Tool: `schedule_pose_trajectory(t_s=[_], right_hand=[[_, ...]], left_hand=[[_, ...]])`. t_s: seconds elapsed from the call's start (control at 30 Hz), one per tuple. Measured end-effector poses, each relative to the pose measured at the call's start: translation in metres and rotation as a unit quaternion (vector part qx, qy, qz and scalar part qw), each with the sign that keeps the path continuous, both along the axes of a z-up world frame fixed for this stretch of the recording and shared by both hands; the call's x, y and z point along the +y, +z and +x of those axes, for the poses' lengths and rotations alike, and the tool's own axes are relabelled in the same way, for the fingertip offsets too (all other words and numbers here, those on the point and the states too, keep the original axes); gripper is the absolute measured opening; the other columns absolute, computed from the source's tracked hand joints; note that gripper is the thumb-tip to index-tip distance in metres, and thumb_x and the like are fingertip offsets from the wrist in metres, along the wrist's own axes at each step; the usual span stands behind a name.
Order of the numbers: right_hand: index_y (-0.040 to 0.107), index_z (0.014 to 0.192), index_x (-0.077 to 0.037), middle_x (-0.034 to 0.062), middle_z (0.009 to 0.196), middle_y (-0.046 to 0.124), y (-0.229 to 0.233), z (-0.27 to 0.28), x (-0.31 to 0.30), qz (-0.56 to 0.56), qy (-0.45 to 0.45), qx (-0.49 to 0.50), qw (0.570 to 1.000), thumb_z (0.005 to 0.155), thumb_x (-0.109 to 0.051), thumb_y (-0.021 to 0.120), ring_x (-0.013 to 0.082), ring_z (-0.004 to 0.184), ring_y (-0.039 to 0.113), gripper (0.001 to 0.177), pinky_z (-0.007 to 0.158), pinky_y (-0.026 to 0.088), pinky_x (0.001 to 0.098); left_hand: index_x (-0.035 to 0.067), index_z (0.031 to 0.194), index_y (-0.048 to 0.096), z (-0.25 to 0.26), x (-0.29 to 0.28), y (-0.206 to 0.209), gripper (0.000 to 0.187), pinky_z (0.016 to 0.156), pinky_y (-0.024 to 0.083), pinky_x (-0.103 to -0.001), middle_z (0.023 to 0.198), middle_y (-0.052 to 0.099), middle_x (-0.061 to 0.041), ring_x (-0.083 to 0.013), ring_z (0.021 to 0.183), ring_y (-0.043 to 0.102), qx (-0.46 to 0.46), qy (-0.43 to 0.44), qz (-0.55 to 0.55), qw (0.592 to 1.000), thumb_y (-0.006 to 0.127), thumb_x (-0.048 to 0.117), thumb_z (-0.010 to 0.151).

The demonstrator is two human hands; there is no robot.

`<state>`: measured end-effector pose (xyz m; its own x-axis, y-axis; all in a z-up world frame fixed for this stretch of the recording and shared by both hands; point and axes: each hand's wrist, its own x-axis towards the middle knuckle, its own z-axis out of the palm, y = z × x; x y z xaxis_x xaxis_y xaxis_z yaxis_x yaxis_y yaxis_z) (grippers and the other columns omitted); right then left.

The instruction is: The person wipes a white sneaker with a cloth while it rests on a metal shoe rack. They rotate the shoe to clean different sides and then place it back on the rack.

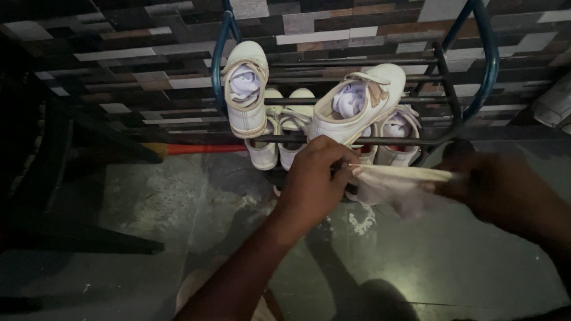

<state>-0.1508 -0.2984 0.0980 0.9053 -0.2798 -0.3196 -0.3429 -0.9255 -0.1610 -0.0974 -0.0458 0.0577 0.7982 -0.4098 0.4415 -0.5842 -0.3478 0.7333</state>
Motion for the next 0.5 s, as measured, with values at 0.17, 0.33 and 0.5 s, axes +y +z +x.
schedule_pose_trajectory(t_s=[0.17,0.33,0.5], right_hand=[[0.089,0.085,-0.009,0.0070,0.080,0.072,-0.017,-0.001,-0.018,0.047,0.030,-0.015,0.998,0.095,-0.047,0.068,0.0209,0.052,0.065,0.044,0.054,0.052,0.0344],[0.083,0.119,-0.010,0.0246,0.086,0.067,-0.028,-0.006,-0.041,0.285,-0.090,-0.039,0.953,0.104,-0.040,0.057,0.0291,0.058,0.065,0.043,0.052,0.061,0.0435],[0.069,0.125,0.000,0.0261,0.091,0.068,-0.041,-0.002,-0.051,0.457,-0.137,-0.082,0.875,0.105,-0.036,0.055,0.0308,0.067,0.068,0.043,0.061,0.060,0.0443]], left_hand=[[0.002,0.101,0.066,0.005,0.005,-0.003,0.011,0.081,0.055,-0.039,0.095,0.072,-0.014,-0.0295,0.092,0.072,-0.014,-0.026,-0.008,1.000,0.065,0.000,0.091],[0.002,0.104,0.063,0.008,0.001,-0.013,0.009,0.071,0.057,-0.034,0.095,0.075,-0.011,-0.0215,0.080,0.075,0.085,-0.058,-0.030,0.994,0.061,0.001,0.095],[0.002,0.103,0.065,0.010,-0.010,-0.009,0.012,0.063,0.054,-0.032,0.083,0.073,-0.011,-0.0142,0.067,0.068,0.180,-0.019,-0.082,0.980,0.069,0.011,0.096]])
